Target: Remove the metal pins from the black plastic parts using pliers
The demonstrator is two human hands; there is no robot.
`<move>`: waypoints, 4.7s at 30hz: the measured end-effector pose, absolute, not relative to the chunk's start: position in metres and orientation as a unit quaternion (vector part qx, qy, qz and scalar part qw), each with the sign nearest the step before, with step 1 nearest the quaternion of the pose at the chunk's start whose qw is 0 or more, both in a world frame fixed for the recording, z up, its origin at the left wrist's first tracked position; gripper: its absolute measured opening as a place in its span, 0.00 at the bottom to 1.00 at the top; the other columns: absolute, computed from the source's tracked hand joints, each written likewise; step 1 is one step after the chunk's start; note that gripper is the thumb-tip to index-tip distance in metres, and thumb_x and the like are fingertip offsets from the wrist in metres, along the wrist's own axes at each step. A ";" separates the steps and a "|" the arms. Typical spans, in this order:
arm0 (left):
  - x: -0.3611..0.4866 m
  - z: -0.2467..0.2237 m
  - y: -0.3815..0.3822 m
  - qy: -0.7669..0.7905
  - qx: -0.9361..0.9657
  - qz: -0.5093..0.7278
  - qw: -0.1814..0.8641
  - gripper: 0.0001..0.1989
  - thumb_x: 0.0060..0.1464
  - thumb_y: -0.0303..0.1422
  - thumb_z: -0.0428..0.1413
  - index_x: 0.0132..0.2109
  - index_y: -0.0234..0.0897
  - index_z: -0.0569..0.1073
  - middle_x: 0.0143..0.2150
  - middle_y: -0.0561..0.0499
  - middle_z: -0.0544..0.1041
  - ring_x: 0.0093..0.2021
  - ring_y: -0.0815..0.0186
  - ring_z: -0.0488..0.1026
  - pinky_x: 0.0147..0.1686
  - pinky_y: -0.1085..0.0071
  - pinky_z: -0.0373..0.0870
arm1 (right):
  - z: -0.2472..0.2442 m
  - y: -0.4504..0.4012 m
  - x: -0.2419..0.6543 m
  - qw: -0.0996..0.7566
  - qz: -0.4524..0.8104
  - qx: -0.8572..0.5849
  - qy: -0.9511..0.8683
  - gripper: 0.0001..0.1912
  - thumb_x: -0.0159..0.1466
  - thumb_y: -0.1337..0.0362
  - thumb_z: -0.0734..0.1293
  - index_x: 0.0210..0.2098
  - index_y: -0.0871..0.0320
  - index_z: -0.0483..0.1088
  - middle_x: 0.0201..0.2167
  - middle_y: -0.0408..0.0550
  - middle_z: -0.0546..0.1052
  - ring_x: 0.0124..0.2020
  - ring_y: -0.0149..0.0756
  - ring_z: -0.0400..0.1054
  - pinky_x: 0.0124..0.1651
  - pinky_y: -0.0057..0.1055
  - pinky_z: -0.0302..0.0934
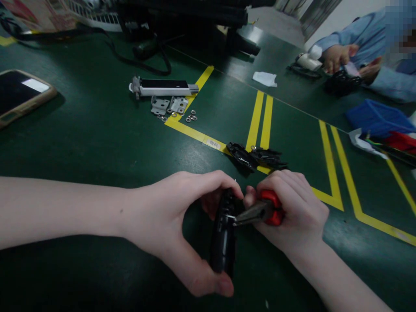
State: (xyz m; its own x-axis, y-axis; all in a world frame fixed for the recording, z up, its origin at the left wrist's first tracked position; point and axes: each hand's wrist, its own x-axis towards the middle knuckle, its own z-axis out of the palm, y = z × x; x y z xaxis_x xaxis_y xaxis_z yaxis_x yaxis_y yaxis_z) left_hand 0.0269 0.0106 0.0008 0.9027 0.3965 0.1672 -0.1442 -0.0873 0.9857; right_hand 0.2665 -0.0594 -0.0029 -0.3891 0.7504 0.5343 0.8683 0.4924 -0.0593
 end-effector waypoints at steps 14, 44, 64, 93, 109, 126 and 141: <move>0.025 -0.002 0.009 0.067 0.758 0.245 0.601 0.36 0.49 0.29 0.70 0.62 0.37 0.65 0.55 0.48 0.80 0.50 0.63 0.79 0.49 0.71 0.76 | 0.000 -0.059 0.267 0.253 -0.080 -0.496 -0.827 0.12 0.63 0.71 0.68 0.31 0.52 0.60 0.24 0.39 0.65 0.26 0.33 0.61 0.32 0.35 0.56; 0.026 -0.002 0.012 0.084 0.722 0.209 0.655 0.39 0.43 0.23 0.72 0.60 0.42 0.65 0.53 0.51 0.78 0.49 0.62 0.78 0.47 0.69 0.76 | -0.002 -0.059 0.269 0.270 -0.099 -0.522 -0.803 0.11 0.63 0.68 0.70 0.34 0.52 0.61 0.27 0.41 0.68 0.30 0.37 0.65 0.34 0.38 0.57; 0.028 -0.003 0.012 0.058 0.700 0.167 0.692 0.39 0.44 0.24 0.72 0.60 0.42 0.64 0.50 0.50 0.80 0.46 0.60 0.82 0.46 0.66 0.80 | 0.002 -0.057 0.266 0.239 -0.077 -0.474 -0.844 0.10 0.63 0.70 0.66 0.29 0.53 0.61 0.24 0.40 0.66 0.25 0.32 0.61 0.32 0.34 0.56; 0.025 0.003 0.012 0.109 0.739 0.128 0.652 0.39 0.49 0.31 0.72 0.64 0.38 0.65 0.54 0.47 0.79 0.50 0.60 0.79 0.48 0.67 0.78 | -0.001 -0.058 0.272 0.215 -0.050 -0.459 -0.861 0.10 0.62 0.72 0.66 0.32 0.53 0.60 0.25 0.41 0.66 0.27 0.33 0.61 0.32 0.34 0.54; 0.025 0.007 0.016 0.062 0.755 0.107 0.644 0.43 0.50 0.28 0.72 0.67 0.36 0.59 0.59 0.43 0.77 0.49 0.61 0.79 0.47 0.66 0.80 | -0.008 -0.058 0.281 0.226 -0.064 -0.440 -0.867 0.10 0.67 0.68 0.64 0.34 0.52 0.57 0.27 0.41 0.66 0.29 0.36 0.61 0.33 0.36 0.57; 0.025 0.004 0.015 0.090 0.741 0.133 0.652 0.32 0.59 0.34 0.68 0.66 0.38 0.66 0.59 0.44 0.79 0.51 0.59 0.81 0.50 0.65 0.80 | -0.011 -0.057 0.285 0.205 -0.106 -0.449 -0.863 0.05 0.69 0.62 0.62 0.37 0.52 0.60 0.30 0.43 0.69 0.32 0.39 0.64 0.35 0.38 0.57; 0.023 0.006 0.012 0.129 0.723 0.140 0.664 0.11 0.58 0.27 0.67 0.45 0.36 0.73 0.36 0.55 0.78 0.36 0.70 0.77 0.39 0.75 0.75 | -0.011 -0.062 0.283 0.301 -0.051 -0.479 -0.823 0.10 0.62 0.63 0.70 0.35 0.51 0.61 0.30 0.41 0.71 0.33 0.38 0.68 0.38 0.39 0.58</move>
State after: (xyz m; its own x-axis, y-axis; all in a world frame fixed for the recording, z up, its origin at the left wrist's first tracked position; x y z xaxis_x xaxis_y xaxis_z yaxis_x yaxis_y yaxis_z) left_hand 0.0232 0.0123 0.0057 0.9272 0.3733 0.0308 0.0013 -0.0854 0.9963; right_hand 0.2830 -0.0617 -0.0109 -0.3594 0.7583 0.5439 0.8194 0.5353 -0.2049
